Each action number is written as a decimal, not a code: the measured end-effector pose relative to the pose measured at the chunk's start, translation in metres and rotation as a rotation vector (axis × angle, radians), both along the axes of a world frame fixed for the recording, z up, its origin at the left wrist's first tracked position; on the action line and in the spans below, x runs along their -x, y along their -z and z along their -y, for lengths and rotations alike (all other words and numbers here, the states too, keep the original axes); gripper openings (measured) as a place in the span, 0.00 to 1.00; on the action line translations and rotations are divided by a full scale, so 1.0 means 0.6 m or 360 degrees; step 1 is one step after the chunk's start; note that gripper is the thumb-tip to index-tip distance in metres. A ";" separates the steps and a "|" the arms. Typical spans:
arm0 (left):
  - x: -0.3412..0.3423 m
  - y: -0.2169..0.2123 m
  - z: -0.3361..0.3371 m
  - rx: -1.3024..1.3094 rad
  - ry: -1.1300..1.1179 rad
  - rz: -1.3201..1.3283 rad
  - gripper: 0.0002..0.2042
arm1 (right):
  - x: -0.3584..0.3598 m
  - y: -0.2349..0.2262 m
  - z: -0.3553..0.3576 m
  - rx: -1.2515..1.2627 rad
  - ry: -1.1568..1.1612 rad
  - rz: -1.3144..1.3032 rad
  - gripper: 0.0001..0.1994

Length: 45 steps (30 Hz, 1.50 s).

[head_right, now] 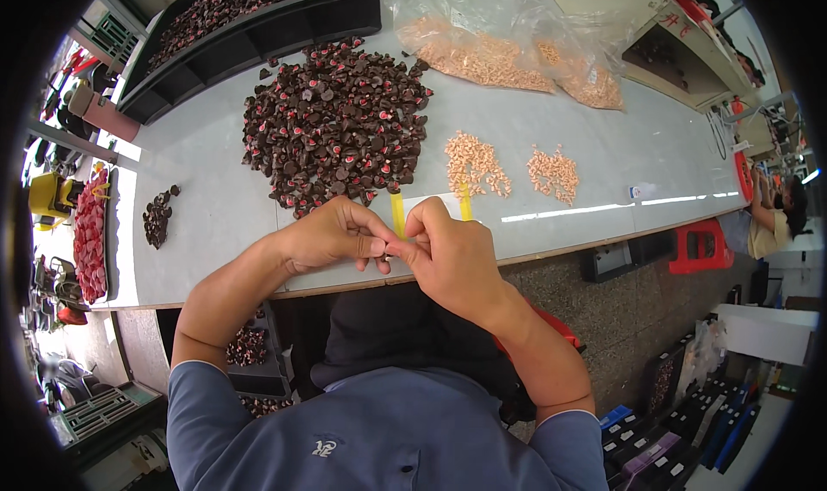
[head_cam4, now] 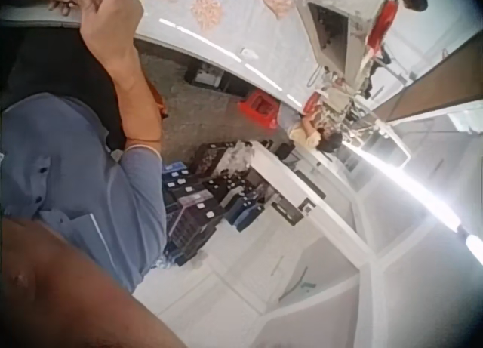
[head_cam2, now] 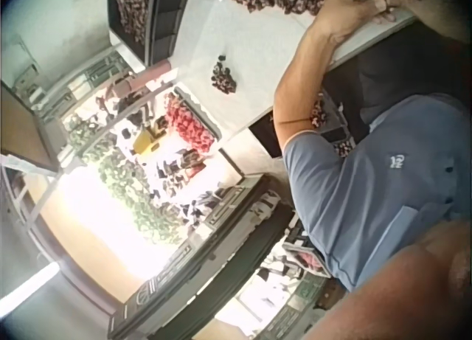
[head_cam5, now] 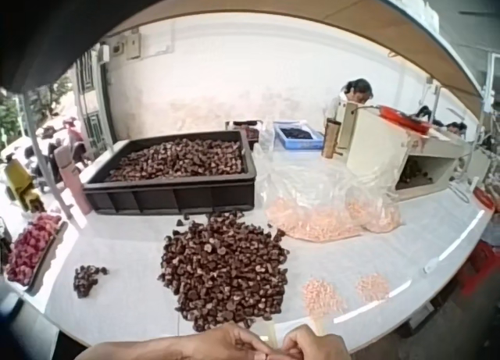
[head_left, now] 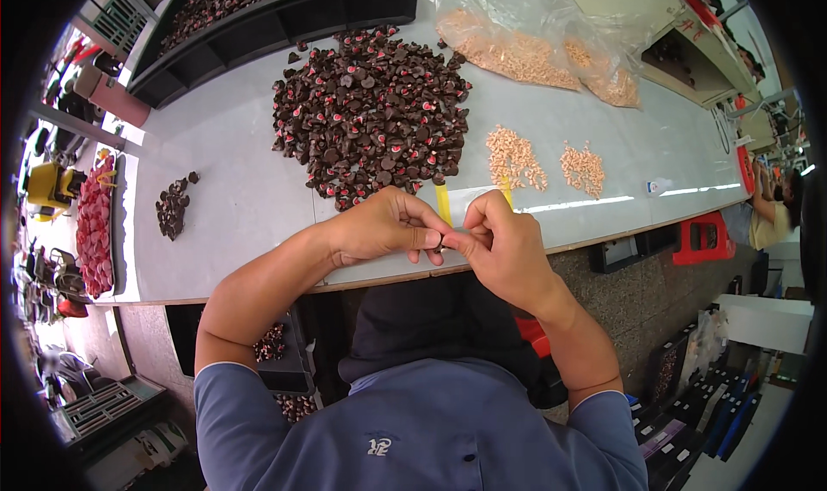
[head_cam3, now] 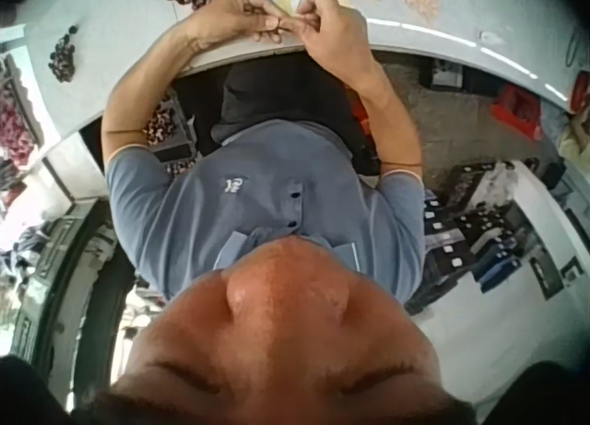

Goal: The person assembles small parts by picking up dark pieces and light-colored components from the table and pressing them together by hand.

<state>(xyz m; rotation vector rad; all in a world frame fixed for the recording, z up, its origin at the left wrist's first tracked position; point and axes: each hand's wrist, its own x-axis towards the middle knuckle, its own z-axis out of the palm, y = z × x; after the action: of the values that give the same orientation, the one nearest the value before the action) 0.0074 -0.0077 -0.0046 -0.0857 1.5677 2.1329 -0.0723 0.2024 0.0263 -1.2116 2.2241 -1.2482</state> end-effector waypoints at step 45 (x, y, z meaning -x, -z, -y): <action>-0.107 -0.015 0.209 0.2723 -0.0817 -0.1071 0.13 | 0.083 0.124 -0.105 0.0661 0.0639 -0.0190 0.06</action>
<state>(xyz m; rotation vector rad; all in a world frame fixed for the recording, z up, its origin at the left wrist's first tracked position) 0.0714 -0.1330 0.0044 -0.3593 3.5466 0.3462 -0.1222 0.2654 -0.0482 -1.0168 2.4559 -1.9150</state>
